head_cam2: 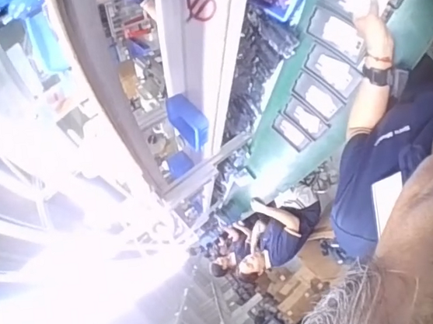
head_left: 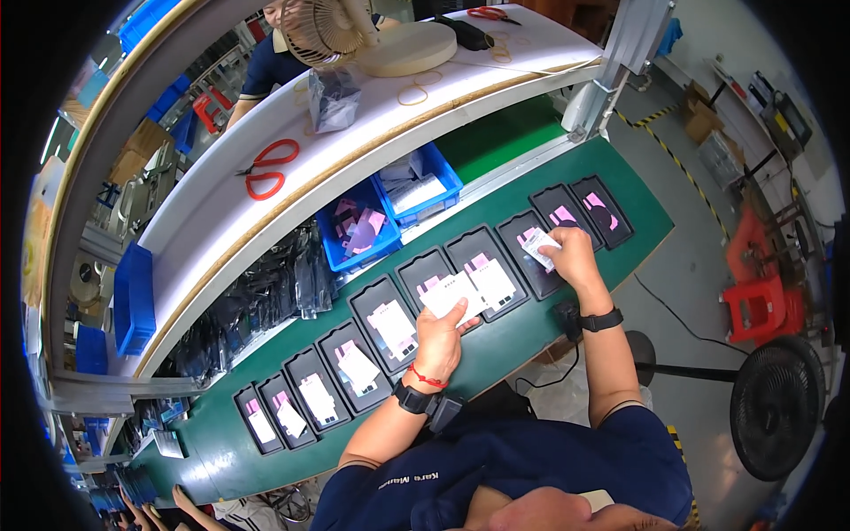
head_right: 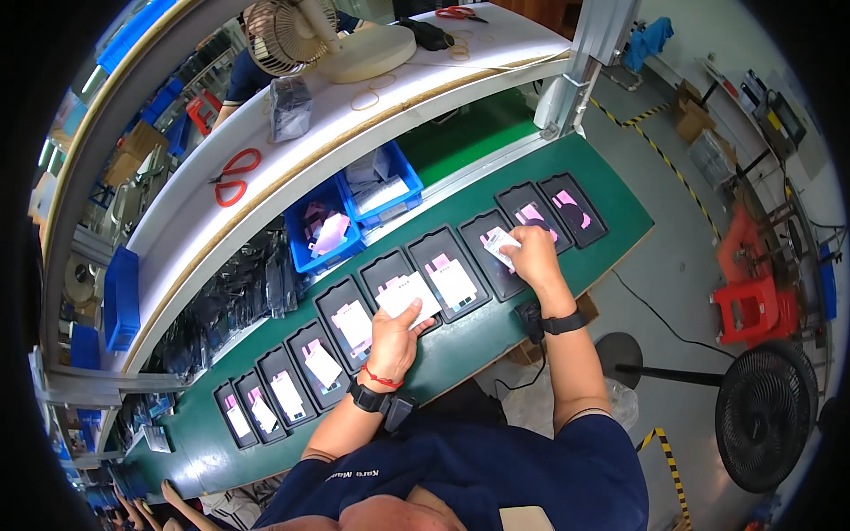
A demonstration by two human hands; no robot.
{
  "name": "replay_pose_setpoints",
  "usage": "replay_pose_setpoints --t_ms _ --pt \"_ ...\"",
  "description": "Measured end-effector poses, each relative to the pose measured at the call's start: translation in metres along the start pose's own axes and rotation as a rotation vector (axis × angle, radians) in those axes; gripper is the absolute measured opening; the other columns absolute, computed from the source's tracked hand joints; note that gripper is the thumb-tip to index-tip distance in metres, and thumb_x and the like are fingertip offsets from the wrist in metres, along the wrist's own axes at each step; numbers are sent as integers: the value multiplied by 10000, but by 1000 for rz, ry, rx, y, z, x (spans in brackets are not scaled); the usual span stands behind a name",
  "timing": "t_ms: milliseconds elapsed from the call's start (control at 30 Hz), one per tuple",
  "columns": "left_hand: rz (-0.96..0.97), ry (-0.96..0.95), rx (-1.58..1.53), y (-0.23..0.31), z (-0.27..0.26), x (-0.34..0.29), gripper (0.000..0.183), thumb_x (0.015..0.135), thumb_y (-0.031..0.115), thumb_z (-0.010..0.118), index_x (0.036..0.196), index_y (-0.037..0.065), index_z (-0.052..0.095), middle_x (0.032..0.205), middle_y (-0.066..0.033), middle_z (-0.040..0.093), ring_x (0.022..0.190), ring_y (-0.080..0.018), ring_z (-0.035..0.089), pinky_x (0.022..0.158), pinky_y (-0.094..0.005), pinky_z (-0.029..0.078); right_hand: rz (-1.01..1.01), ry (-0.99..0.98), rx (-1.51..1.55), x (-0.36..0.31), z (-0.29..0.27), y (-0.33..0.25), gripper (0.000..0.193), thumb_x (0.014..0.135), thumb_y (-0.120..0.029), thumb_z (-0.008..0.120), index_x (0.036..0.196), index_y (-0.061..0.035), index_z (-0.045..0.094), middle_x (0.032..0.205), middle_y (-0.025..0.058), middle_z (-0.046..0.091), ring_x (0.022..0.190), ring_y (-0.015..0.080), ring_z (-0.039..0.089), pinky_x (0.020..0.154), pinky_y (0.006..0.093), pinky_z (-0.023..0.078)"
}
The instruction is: Assembling small electronic components into plastic housings or hard drive trays at a workstation.
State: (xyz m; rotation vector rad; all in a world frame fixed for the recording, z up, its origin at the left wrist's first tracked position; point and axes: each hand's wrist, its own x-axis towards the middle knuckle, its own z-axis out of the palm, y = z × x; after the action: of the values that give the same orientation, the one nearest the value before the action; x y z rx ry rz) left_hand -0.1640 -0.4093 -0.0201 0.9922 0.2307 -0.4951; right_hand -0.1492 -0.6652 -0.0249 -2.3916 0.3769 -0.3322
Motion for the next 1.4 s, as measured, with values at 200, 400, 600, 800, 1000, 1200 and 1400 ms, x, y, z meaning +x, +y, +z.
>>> replay_pose_setpoints --t_ms 200,400,600,800,1000,1200,1400 --pt "-24 -9 -8 -2 -2 1 244 856 49 587 1095 54 532 1041 -58 603 912 -183 606 716 -337 518 130 -85 181 -3 -12 -3 184 756 -100 666 833 16 545 720 167 572 667 298 573 626 378 440" --pt "-8 24 -8 3 -10 0 249 854 41 589 1095 54 530 1029 -58 605 895 -176 604 693 -331 521 84 68 234 17 -36 22 199 790 -141 637 751 33 546 820 181 561 780 327 546 685 382 428" --pt "45 21 14 -4 -9 2 271 830 29 619 1092 53 554 978 -51 626 842 -158 616 633 -292 526 62 297 -372 35 -34 31 291 678 -202 749 841 -16 594 881 157 577 867 323 547 750 431 428" --pt "39 -56 42 -13 6 8 255 826 62 638 1071 63 566 962 -38 632 834 -148 613 635 -280 509 -3 -145 468 -36 14 -57 222 715 -144 745 844 -21 612 717 3 583 659 64 529 588 223 438" --pt "83 -123 78 5 1 9 177 894 119 552 1034 14 577 900 -75 649 820 -177 636 634 -277 516 -19 0 811 -34 17 -57 105 850 -51 580 758 -2 574 683 -37 531 663 42 463 593 211 399" --pt "248 -79 342 80 -28 68 242 879 39 477 1108 -36 491 1048 -133 603 841 -207 620 710 -300 522 -10 550 129 51 -80 120 99 845 -115 566 836 -23 602 722 94 614 633 190 576 598 306 454" --pt "646 233 1004 122 -27 175 372 773 225 647 1017 -48 584 978 -236 631 941 -313 620 807 -365 488 115 385 -339 44 -58 129 422 605 -127 779 973 -46 587 922 160 567 923 334 533 839 400 427"
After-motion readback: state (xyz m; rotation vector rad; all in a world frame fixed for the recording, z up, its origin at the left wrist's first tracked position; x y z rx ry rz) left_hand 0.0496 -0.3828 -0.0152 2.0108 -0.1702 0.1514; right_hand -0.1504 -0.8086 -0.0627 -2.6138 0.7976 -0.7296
